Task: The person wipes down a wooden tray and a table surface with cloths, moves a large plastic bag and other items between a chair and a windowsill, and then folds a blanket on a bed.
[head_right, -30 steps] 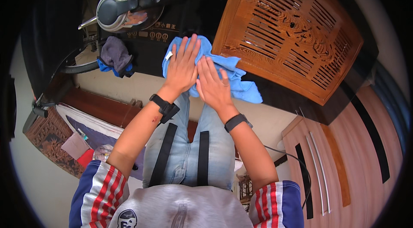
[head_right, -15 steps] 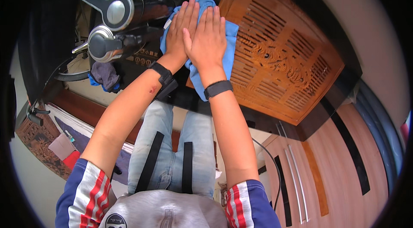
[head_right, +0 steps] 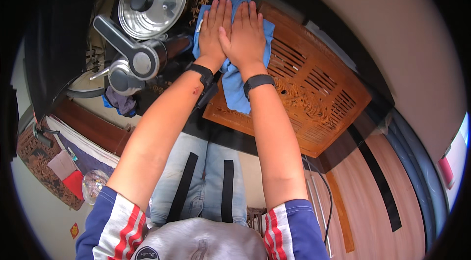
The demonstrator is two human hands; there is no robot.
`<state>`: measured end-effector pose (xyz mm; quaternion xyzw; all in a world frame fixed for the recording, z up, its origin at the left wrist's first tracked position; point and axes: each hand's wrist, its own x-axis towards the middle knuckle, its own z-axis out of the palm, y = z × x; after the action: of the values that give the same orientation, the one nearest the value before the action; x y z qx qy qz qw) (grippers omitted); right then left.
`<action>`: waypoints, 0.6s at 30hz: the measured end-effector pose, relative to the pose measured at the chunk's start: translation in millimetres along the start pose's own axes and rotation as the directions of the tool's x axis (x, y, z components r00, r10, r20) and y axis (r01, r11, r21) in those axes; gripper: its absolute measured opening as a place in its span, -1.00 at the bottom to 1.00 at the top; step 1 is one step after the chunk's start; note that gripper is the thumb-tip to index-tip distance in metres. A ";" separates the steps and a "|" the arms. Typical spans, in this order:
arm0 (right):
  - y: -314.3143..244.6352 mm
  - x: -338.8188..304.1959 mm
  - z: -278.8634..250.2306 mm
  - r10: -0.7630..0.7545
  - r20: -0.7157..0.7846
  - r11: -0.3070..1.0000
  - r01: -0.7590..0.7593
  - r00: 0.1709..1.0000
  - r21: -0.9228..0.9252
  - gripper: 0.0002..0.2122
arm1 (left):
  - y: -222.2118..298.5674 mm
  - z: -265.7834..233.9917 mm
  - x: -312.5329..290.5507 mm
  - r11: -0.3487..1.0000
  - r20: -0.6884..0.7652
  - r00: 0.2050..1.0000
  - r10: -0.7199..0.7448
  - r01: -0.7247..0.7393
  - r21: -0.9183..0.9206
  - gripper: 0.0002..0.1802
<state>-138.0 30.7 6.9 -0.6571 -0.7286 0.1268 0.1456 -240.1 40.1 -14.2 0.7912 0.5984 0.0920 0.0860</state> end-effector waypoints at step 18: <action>57.7 72.0 -11.5 -0.191 -0.127 0.977 0.201 0.973 0.073 -0.43 | 13.8 22.3 67.7 0.995 -0.204 0.977 -0.053 0.035 -0.093 -0.28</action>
<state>-87.3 108.2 -0.9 -0.5817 -0.7738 0.1033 0.2283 -203.6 100.9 -29.5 0.7593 0.6167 0.1984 0.0606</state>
